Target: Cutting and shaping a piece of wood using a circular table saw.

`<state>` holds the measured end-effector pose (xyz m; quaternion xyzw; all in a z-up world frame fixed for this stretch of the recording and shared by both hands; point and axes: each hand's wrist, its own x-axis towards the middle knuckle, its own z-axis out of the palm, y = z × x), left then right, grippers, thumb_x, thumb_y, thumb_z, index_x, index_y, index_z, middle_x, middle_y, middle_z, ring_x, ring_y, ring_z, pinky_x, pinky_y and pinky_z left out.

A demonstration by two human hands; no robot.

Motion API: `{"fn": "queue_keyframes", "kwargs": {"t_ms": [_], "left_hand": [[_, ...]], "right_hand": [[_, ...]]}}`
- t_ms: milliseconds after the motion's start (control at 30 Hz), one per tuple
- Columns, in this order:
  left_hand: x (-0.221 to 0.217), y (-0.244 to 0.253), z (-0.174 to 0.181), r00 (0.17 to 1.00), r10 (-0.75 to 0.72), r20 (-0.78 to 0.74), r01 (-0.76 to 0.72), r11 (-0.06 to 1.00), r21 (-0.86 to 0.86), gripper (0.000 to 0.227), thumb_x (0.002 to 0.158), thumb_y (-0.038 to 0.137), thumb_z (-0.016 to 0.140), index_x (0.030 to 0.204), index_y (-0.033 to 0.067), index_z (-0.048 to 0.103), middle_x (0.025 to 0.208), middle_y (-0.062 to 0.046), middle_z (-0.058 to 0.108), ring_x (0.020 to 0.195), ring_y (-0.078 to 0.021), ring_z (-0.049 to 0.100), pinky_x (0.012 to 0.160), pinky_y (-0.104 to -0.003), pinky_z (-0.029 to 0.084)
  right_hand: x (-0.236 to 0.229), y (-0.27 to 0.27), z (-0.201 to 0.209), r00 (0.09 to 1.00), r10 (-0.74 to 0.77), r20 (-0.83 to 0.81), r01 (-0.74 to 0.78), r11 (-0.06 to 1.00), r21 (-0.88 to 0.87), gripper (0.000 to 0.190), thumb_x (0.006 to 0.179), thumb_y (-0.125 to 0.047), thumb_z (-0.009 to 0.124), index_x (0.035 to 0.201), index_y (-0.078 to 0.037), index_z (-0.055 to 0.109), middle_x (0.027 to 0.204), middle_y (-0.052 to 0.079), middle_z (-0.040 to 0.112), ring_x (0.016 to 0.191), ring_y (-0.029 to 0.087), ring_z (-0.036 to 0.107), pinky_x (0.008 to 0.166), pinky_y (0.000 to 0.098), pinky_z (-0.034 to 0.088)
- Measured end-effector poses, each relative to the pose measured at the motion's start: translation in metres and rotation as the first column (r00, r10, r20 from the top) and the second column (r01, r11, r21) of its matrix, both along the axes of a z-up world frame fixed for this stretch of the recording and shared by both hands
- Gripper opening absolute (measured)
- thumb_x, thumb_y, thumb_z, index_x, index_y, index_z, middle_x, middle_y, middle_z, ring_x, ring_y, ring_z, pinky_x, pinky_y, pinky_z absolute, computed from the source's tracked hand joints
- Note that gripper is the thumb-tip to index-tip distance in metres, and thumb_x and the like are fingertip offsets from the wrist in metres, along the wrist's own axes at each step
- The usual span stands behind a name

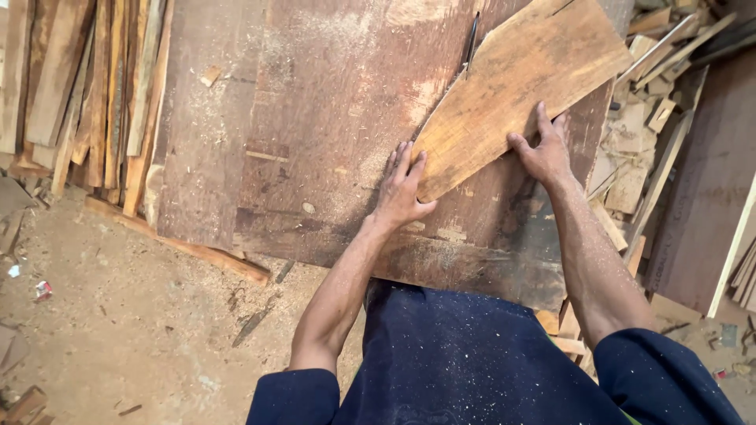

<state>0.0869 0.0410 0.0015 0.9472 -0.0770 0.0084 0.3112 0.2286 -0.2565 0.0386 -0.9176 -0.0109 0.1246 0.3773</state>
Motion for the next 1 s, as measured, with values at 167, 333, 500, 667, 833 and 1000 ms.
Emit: {"fn": "queue_keyframes", "kwargs": {"t_ms": [167,333,500,667,833,1000], "left_hand": [[-0.078,0.009,0.026,0.995,-0.024,0.100,0.027,0.999,-0.026,0.102,0.065,0.030,0.087,0.152,0.0014,0.042,0.164,-0.030,0.026,0.156,-0.0434,0.022,0.131,-0.052,0.016],[-0.121,0.098,0.093,0.974,-0.117,-0.195,0.115,0.993,-0.022,0.094,0.057,0.028,0.088,0.143,0.0086,0.059,0.163,-0.018,0.038,0.151,-0.0388,0.028,0.113,-0.060,0.024],[-0.121,0.208,0.074,0.717,0.695,0.063,-0.678,0.715,-0.171,0.031,0.096,0.018,0.067,0.125,0.0061,0.066,0.139,-0.019,0.058,0.123,-0.0303,0.060,0.095,-0.044,0.056],[-0.149,0.152,0.070,0.878,0.472,0.081,-0.455,0.875,-0.168,0.032,0.091,0.022,0.073,0.118,0.0066,0.071,0.134,-0.012,0.066,0.130,-0.0278,0.061,0.112,-0.044,0.052],[-0.204,0.067,0.069,0.987,0.157,-0.043,-0.161,0.980,-0.115,0.084,0.077,0.047,0.087,0.142,0.0023,0.056,0.154,-0.025,0.045,0.146,-0.0411,0.036,0.120,-0.055,0.029],[-0.224,0.037,0.098,0.984,0.037,-0.172,-0.047,0.997,-0.054,0.138,0.055,0.063,0.093,0.158,0.0041,0.023,0.159,-0.042,0.007,0.150,-0.0559,0.005,0.121,-0.066,0.009]], "right_hand": [[-0.066,-0.006,0.033,0.995,0.068,-0.068,-0.087,0.935,-0.344,0.089,0.091,-0.060,0.070,0.163,-0.019,0.037,0.160,0.030,0.027,0.150,0.045,0.024,0.123,0.0545,0.026],[-0.121,-0.033,0.046,1.000,0.010,-0.025,-0.021,0.837,-0.547,0.080,0.090,-0.070,0.069,0.156,-0.026,0.053,0.147,0.020,0.050,0.145,0.036,0.046,0.125,0.0478,0.043],[-0.170,-0.044,0.009,0.998,-0.052,0.021,0.055,0.881,-0.471,0.118,0.076,-0.065,0.085,0.159,-0.004,0.027,0.154,0.036,0.025,0.143,0.056,0.027,0.106,0.0652,0.033],[-0.258,0.025,0.045,0.931,-0.358,-0.072,0.311,0.880,-0.358,0.111,0.078,-0.060,0.080,0.164,-0.011,0.029,0.150,0.033,0.037,0.139,0.050,0.042,0.114,0.0554,0.040],[-0.327,0.081,0.070,0.899,-0.413,-0.147,0.357,0.883,-0.304,0.118,0.071,-0.053,0.085,0.160,-0.001,0.026,0.146,0.031,0.042,0.131,0.046,0.050,0.107,0.0538,0.046],[-0.401,0.094,0.037,0.844,0.130,-0.521,-0.031,0.980,0.194,0.098,0.074,-0.059,0.077,0.157,-0.016,0.049,0.130,0.015,0.072,0.120,0.027,0.072,0.109,0.0378,0.059]]}}
